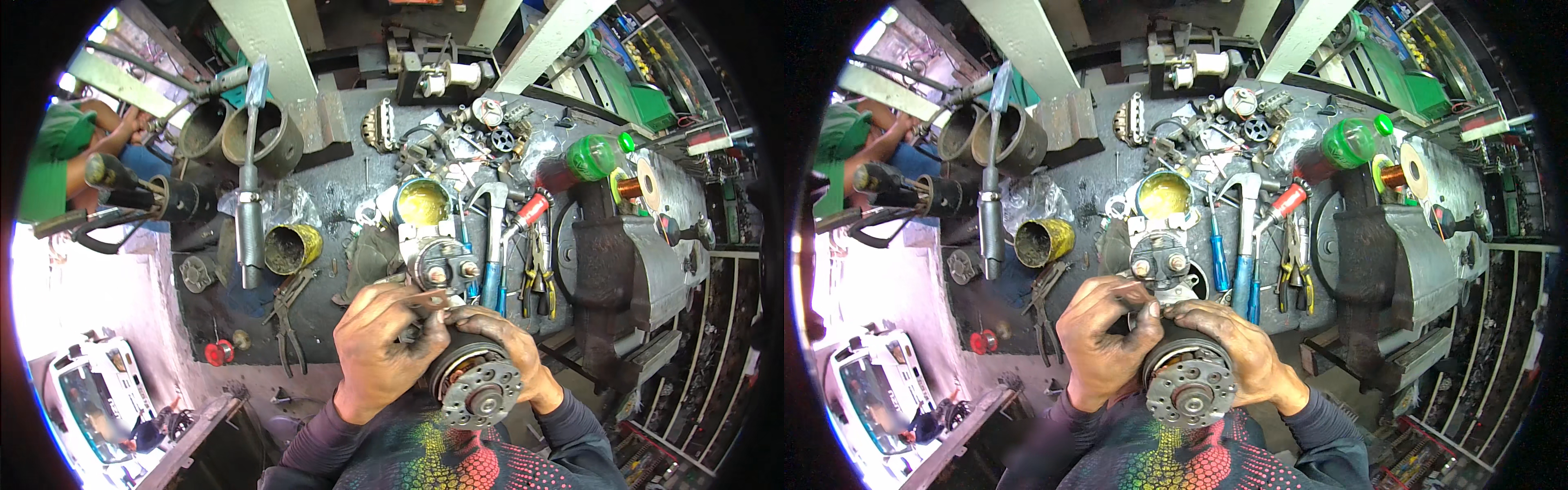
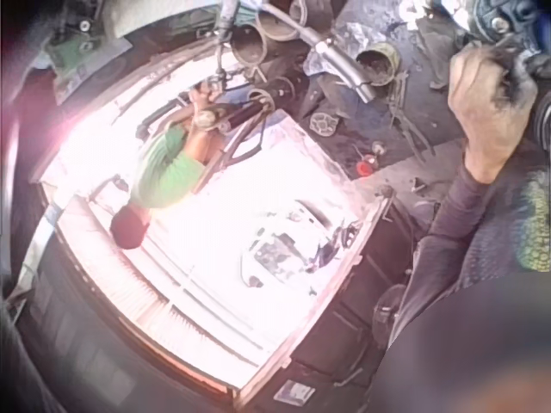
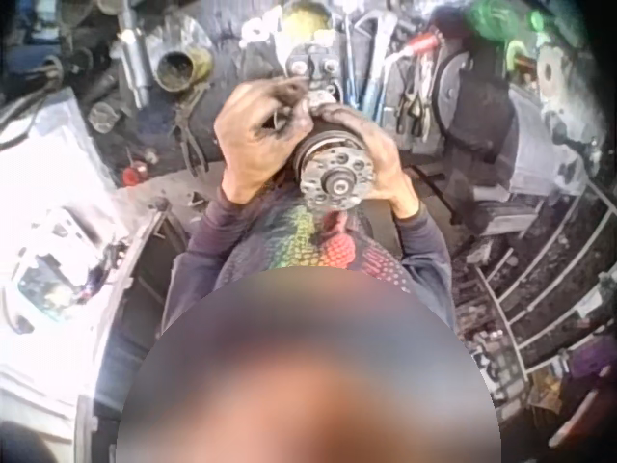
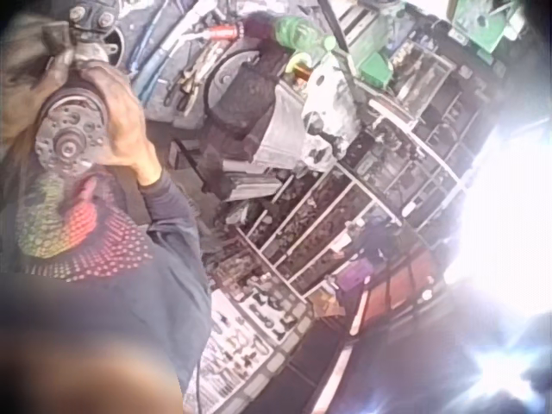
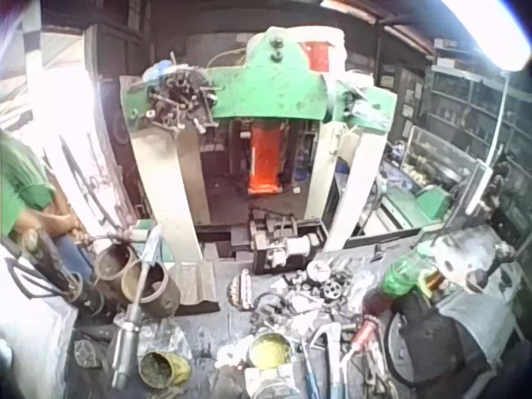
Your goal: The person cleans a mechanical component with a cloth, then uses pliers and a screwdriver to manipulate small parts. They attach a metal plate to the component and continue assembling it with various tools.
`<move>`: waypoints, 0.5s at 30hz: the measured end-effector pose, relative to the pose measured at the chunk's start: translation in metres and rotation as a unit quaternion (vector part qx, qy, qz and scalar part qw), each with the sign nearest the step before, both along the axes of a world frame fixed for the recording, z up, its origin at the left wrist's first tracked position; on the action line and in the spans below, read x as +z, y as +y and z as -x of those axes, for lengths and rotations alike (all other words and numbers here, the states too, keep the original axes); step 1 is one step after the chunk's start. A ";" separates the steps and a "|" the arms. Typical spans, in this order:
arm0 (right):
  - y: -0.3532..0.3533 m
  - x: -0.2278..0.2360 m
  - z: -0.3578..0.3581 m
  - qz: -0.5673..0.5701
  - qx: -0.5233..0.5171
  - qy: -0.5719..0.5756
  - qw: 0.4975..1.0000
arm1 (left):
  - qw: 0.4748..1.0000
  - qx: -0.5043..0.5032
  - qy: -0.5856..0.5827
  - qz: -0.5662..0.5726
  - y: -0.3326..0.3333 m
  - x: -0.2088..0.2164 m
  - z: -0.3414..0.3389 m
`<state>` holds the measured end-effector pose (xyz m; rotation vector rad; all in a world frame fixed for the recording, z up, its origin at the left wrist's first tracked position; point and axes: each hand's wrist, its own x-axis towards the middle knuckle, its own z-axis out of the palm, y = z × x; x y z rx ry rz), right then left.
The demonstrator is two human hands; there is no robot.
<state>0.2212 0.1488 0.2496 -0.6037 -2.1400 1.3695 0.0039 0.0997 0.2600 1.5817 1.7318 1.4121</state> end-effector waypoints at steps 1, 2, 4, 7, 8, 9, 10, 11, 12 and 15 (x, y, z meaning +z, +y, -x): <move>-0.001 0.002 0.002 0.006 0.005 0.005 1.000 | 0.999 -0.001 -0.028 0.015 -0.004 -0.001 -0.002; 0.001 0.005 0.002 -0.001 0.009 0.000 1.000 | 0.994 0.012 -0.100 0.037 -0.007 0.000 -0.007; 0.006 0.016 -0.002 -0.014 0.022 -0.014 1.000 | 0.963 0.051 -0.254 0.075 -0.012 0.002 -0.017; 0.031 0.050 -0.024 -0.014 0.078 -0.108 0.991 | 0.964 0.037 -0.260 0.032 -0.010 0.007 -0.019; 0.041 0.063 -0.030 -0.008 0.085 -0.134 0.987 | 0.964 0.039 -0.262 0.022 -0.009 0.010 -0.019; 0.052 0.070 -0.030 -0.025 0.065 -0.111 0.991 | 0.970 0.050 -0.237 0.033 -0.008 0.012 -0.018; 0.059 0.076 -0.026 -0.051 0.024 -0.057 0.997 | 0.974 0.062 -0.213 0.046 -0.007 0.015 -0.018; 0.066 0.080 -0.019 -0.087 0.003 -0.054 0.995 | 0.977 0.074 -0.189 0.060 -0.007 0.018 -0.018; 0.072 0.081 -0.009 -0.127 -0.020 -0.035 0.991 | 0.979 0.084 -0.172 0.064 -0.007 0.020 -0.019; 0.078 0.076 0.030 -0.209 -0.038 -0.004 0.977 | 0.978 0.109 -0.170 0.046 -0.002 0.026 -0.020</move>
